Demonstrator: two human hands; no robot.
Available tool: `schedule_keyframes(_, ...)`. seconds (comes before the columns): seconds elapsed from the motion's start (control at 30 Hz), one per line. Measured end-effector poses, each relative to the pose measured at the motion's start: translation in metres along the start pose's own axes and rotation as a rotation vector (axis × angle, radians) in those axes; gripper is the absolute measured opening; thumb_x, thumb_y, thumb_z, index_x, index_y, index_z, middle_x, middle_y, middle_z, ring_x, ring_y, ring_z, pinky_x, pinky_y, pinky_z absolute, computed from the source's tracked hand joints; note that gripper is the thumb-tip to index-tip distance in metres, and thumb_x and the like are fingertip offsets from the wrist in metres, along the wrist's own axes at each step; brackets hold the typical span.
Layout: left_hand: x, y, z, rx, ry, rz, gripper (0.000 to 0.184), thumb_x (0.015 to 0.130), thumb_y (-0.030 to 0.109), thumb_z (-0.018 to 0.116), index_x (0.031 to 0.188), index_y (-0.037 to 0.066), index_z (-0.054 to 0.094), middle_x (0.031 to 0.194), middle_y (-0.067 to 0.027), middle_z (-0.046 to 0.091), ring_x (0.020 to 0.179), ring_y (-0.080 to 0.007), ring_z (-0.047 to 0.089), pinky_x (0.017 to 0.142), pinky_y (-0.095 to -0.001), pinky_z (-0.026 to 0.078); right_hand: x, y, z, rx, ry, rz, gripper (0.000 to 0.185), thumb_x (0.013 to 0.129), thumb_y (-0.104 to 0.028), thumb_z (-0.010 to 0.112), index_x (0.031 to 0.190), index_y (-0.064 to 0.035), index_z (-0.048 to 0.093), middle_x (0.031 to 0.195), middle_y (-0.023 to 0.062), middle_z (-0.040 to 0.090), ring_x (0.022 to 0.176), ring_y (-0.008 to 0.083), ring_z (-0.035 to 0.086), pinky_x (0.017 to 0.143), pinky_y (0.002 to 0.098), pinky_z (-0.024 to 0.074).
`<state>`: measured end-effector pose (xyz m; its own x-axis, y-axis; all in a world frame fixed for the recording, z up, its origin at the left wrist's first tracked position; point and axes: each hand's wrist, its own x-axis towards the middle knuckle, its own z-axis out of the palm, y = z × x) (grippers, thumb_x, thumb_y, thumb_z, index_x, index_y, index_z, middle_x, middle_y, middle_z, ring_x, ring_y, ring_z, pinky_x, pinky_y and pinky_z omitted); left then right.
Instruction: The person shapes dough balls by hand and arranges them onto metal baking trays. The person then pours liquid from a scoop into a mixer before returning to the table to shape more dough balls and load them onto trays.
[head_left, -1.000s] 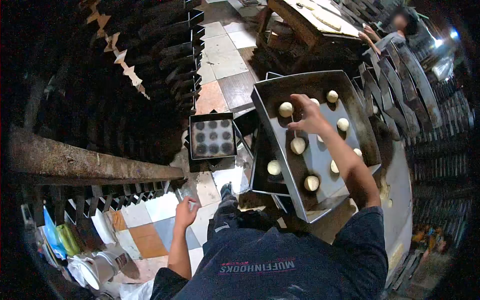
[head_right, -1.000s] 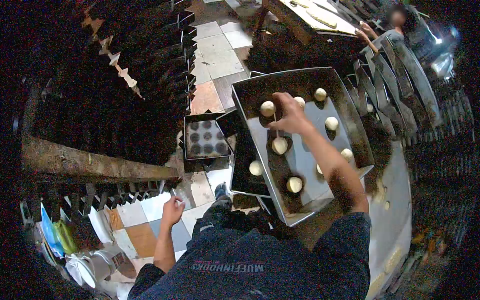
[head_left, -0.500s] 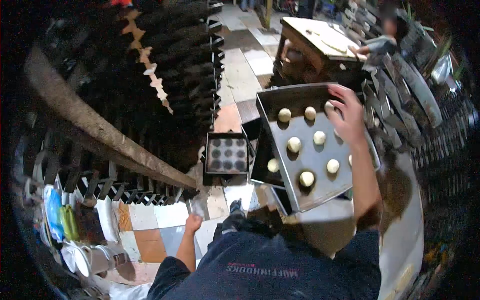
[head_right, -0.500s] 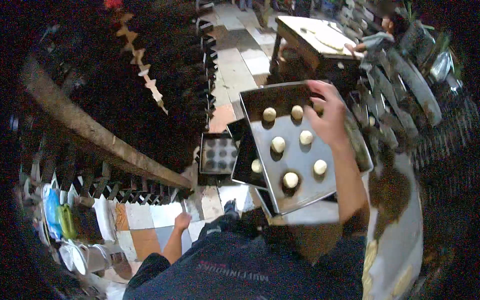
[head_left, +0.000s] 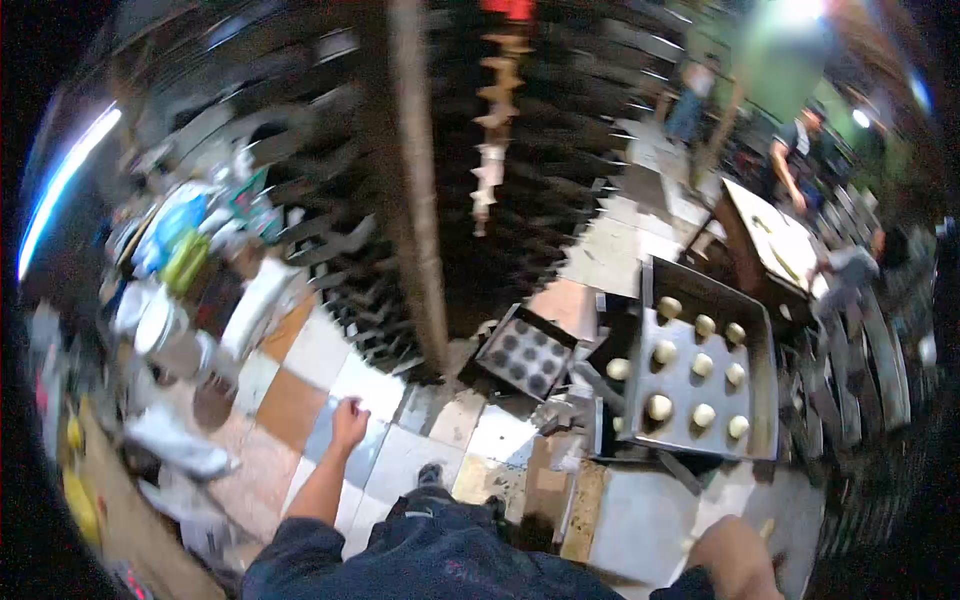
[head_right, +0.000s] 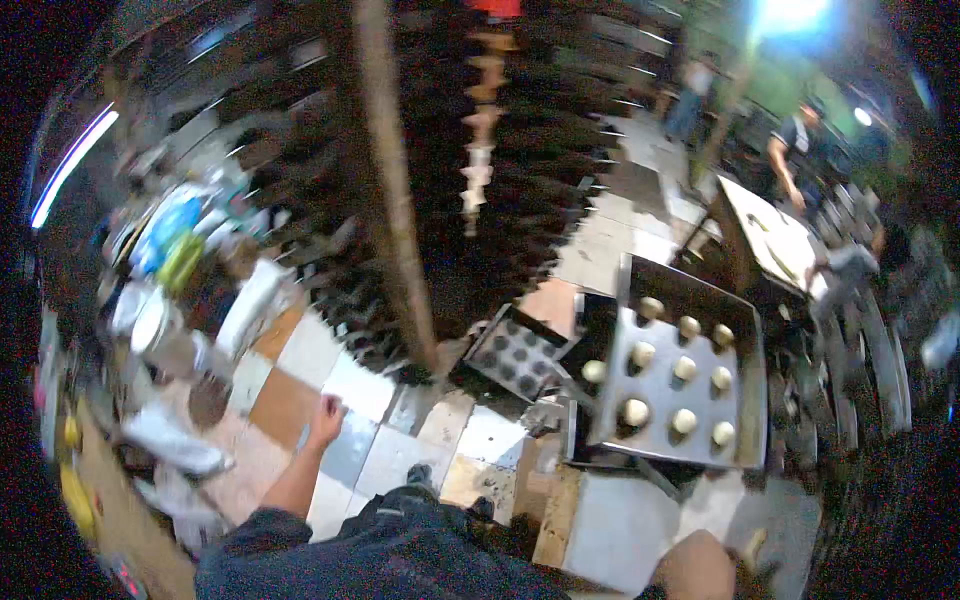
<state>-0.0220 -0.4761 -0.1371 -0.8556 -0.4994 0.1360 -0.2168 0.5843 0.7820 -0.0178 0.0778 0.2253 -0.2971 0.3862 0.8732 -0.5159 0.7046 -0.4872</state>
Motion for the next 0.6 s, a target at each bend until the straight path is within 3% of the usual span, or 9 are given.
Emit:
schedule_keyframes(0.1, -0.009, 0.034, -0.057, 0.039, 0.195, 0.115, 0.021, 0.074, 0.010, 0.066, 0.093, 0.003, 0.062, 0.076, -0.0110, 0.057, 0.069, -0.0219, 0.055, 0.065, -0.0341, 0.047, -0.035, -0.024, 0.046, 0.163, -0.241, 0.100, 0.046, 0.090, -0.039, 0.053, 0.104, 0.0041, 0.061, 0.094, 0.0184, 0.062, 0.086, 0.0293, 0.061, 0.079, 0.0364, 0.0491)
schedule_keyframes(0.23, -0.059, -0.006, -0.115, -0.089, 0.244, 0.001, 0.024, 0.074, 0.011, 0.070, 0.094, 0.005, 0.059, 0.082, -0.0107, 0.057, 0.072, -0.0217, 0.056, 0.066, -0.0336, 0.048, -0.098, -0.070, 0.119, 0.360, -0.610, 0.201, 0.046, 0.090, -0.039, 0.053, 0.104, 0.0039, 0.061, 0.094, 0.0183, 0.062, 0.087, 0.0291, 0.061, 0.079, 0.0364, 0.0492)
schedule_keyframes(0.47, -0.183, -0.140, -0.271, 0.057, 0.425, -0.282, 0.021, 0.075, 0.013, 0.069, 0.093, 0.007, 0.060, 0.083, -0.0106, 0.056, 0.072, -0.0236, 0.056, 0.065, -0.0348, 0.048, -0.268, -0.204, 0.247, 0.559, -1.239, 0.337, 0.045, 0.090, -0.038, 0.053, 0.104, 0.0035, 0.061, 0.095, 0.0182, 0.063, 0.087, 0.0286, 0.062, 0.079, 0.0363, 0.0493)
schedule_keyframes(0.6, -0.239, -0.190, -0.323, 0.066, 0.586, -0.446, 0.020, 0.075, 0.011, 0.068, 0.093, 0.007, 0.061, 0.084, -0.0107, 0.056, 0.075, -0.0233, 0.057, 0.065, -0.0345, 0.050, -0.366, -0.284, 0.295, 0.566, -1.597, 0.353, 0.044, 0.090, -0.038, 0.053, 0.104, 0.0033, 0.061, 0.095, 0.0181, 0.063, 0.087, 0.0284, 0.062, 0.079, 0.0363, 0.0493)
